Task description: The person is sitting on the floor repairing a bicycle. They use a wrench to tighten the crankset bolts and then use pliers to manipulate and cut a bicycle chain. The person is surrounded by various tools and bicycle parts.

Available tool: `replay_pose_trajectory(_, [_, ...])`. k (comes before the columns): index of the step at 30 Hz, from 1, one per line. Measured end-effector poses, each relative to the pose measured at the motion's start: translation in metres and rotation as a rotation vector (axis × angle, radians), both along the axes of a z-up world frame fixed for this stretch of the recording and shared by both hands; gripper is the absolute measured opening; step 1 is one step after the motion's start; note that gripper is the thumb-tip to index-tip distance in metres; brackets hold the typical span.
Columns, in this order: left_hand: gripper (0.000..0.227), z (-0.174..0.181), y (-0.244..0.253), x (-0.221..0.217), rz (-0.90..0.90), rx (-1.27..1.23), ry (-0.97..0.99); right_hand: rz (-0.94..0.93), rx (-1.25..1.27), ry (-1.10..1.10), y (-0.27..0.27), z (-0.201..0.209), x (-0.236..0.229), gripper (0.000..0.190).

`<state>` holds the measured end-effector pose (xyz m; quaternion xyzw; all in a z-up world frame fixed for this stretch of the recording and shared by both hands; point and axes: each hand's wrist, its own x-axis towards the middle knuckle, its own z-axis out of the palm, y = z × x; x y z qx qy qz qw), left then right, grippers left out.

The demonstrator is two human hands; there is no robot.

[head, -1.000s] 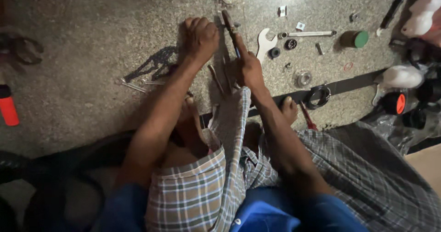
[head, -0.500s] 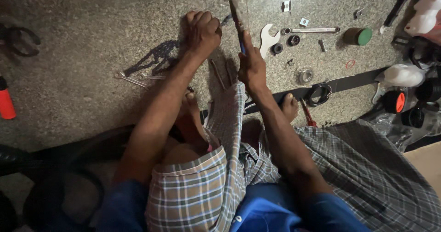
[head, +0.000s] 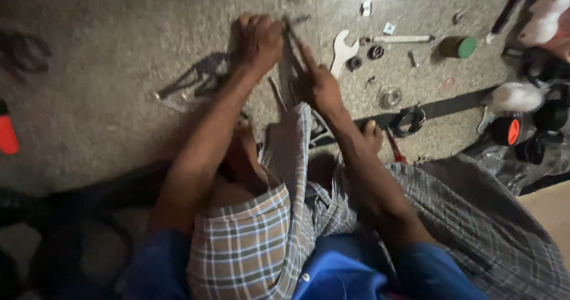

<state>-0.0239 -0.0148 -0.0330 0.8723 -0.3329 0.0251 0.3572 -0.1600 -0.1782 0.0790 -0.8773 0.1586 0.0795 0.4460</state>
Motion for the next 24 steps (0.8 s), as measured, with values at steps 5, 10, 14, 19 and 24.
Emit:
replay_pose_trajectory(5, [0.01, -0.015, -0.007, -0.014, 0.023, -0.098, -0.019, 0.0, 0.116, 0.075, -0.006, -0.006, 0.012, 0.075])
replay_pose_trajectory(10, [0.012, -0.007, -0.001, -0.011, 0.001, -0.042, -0.028, -0.241, 0.274, 0.103, 0.01, 0.002, -0.058, 0.074])
replay_pose_trajectory(14, [0.012, 0.026, -0.002, 0.01, 0.02, 0.059, -0.026, -0.203, -0.364, 0.172, 0.019, -0.004, -0.076, 0.059])
replay_pose_trajectory(19, [0.013, 0.03, 0.0, 0.008, -0.006, 0.041, -0.006, -0.062, -0.187, -0.002, -0.015, -0.026, 0.002, 0.04])
replay_pose_trajectory(24, [0.009, 0.021, -0.002, 0.006, 0.019, -0.024, -0.016, 0.261, -0.297, -0.049, -0.002, -0.027, 0.061, 0.054])
